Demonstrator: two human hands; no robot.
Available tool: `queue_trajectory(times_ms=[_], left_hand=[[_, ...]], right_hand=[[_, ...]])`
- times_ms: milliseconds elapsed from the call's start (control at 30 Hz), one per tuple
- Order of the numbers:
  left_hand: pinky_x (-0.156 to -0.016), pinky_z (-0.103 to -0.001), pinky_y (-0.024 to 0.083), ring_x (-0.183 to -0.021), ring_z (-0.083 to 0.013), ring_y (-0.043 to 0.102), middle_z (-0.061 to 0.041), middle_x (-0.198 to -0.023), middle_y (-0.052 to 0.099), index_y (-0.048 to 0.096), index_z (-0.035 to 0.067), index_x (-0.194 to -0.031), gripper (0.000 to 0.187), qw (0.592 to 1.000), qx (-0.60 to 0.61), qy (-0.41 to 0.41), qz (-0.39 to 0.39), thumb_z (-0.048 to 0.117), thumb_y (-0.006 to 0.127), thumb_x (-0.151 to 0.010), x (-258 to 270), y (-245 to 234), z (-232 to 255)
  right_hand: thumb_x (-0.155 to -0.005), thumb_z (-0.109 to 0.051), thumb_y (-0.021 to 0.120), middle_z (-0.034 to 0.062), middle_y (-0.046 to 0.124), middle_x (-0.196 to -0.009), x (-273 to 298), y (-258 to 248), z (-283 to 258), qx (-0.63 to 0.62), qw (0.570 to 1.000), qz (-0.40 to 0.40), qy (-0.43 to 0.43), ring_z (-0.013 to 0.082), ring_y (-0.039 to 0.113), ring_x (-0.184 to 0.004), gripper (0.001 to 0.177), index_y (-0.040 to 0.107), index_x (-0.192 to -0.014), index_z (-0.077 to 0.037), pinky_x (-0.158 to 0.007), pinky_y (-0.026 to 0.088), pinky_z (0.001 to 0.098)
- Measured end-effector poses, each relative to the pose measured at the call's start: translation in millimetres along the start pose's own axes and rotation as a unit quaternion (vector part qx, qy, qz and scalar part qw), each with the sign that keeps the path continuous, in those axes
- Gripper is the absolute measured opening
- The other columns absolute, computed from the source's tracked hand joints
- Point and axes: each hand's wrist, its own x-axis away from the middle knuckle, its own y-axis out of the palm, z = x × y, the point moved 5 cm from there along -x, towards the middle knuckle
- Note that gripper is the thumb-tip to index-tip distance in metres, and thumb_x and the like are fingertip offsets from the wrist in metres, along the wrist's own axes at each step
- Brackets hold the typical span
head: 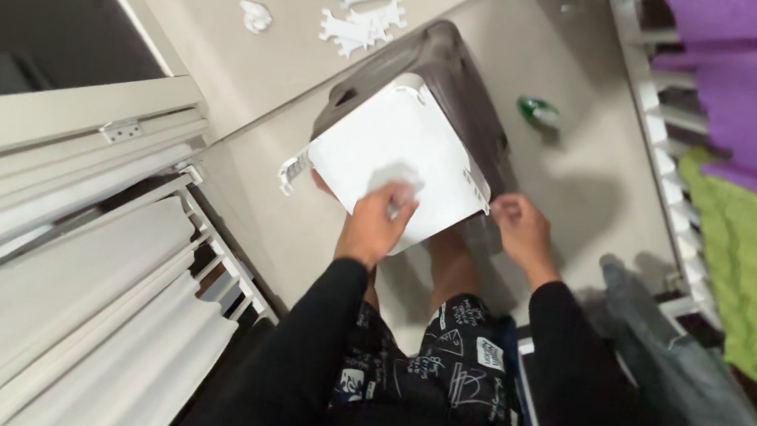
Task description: The person assembles a small white plastic stool by connecting multiple interlocking parts. They wipe the top surface with a tissue, then attach side connectors and legs, snapping them into place to form a stable structure.
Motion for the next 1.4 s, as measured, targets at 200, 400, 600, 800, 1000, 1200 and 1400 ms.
queue_trajectory(times_ms=[200, 400, 600, 800, 1000, 1200, 1400], left_hand=[[-0.072, -0.031, 0.055, -0.07, -0.0214, 0.067, -0.013, -0.078, 0.073, 0.074, 0.0, -0.085, 0.031, 0.996, 0.056, -0.042, 0.06, 0.03, 0.083, -0.086, 69, -31, -56], [-0.063, -0.026, 0.053, -0.063, -0.0087, 0.065, -0.003, -0.071, 0.076, 0.077, 0.004, -0.083, 0.029, 0.973, 0.19, -0.05, 0.122, 0.032, 0.078, -0.087, 119, -64, -116], [-0.059, -0.026, 0.05, -0.061, -0.0109, 0.062, -0.009, -0.069, 0.07, 0.075, -0.002, -0.083, 0.035, 0.94, 0.308, -0.04, 0.138, 0.031, 0.08, -0.093, 146, -91, -182], [-0.061, -0.023, 0.05, -0.067, -0.0091, 0.068, -0.004, -0.085, 0.076, 0.073, 0.005, -0.107, 0.027, 0.9, 0.416, -0.048, 0.123, 0.029, 0.071, -0.095, 175, -110, -241], [-0.06, -0.025, 0.045, -0.068, -0.0115, 0.064, -0.007, -0.078, 0.07, 0.076, 0.004, -0.105, 0.025, 0.928, 0.354, -0.025, 0.112, 0.026, 0.078, -0.092, 185, -127, -272], [-0.063, -0.026, 0.051, -0.07, -0.0128, 0.067, -0.006, -0.083, 0.073, 0.075, 0.001, -0.099, 0.03, 0.914, 0.391, 0.002, 0.107, 0.03, 0.073, -0.097, 172, -138, -259], [-0.067, -0.026, 0.053, -0.078, -0.0107, 0.072, -0.003, -0.094, 0.077, 0.073, 0.01, -0.116, 0.029, 0.935, 0.346, 0.014, 0.072, 0.024, 0.069, -0.091, 161, -155, -228]], right_hand=[[-0.086, -0.03, 0.078, 0.0044, 0.075, -0.081, 32, 12, -2, 0.061, 0.995, -0.077, 0.005, 0.0184, 0.071, -0.074, 0.02, 0.072, -0.091, -0.011, -0.071, 0.056, 0.034], [-0.099, -0.038, 0.071, 0.0062, 0.072, -0.077, 79, 21, -62, 0.119, 0.987, -0.106, -0.014, 0.0179, 0.067, -0.07, 0.032, 0.076, -0.089, -0.008, -0.072, 0.054, 0.0342], [-0.093, -0.02, 0.07, 0.0048, 0.07, -0.087, 137, 48, -137, -0.055, 0.99, -0.128, -0.023, 0.0114, 0.064, -0.08, 0.018, 0.075, -0.107, -0.009, -0.073, 0.054, 0.0294], [-0.094, -0.02, 0.071, 0.0021, 0.072, -0.086, 198, 106, -194, -0.146, 0.975, -0.136, -0.101, 0.0084, 0.065, -0.074, 0.02, 0.072, -0.108, -0.007, -0.07, 0.054, 0.0242], [-0.092, -0.02, 0.074, 0.0026, 0.071, -0.08, 232, 152, -183, -0.234, 0.959, -0.149, -0.06, 0.0087, 0.063, -0.071, 0.019, 0.073, -0.105, -0.005, -0.066, 0.053, 0.0252], [-0.103, -0.027, 0.065, 0.0024, 0.07, -0.083, 249, 150, -188, -0.281, 0.947, -0.145, -0.056, 0.0087, 0.062, -0.075, 0.028, 0.07, -0.1, 0.0, -0.07, 0.05, 0.0254], [-0.097, -0.018, 0.061, 0.0042, 0.072, -0.09, 246, 146, -223, -0.31, 0.939, -0.141, -0.045, 0.0097, 0.063, -0.078, 0.021, 0.07, -0.111, -0.006, -0.073, 0.054, 0.0269]])
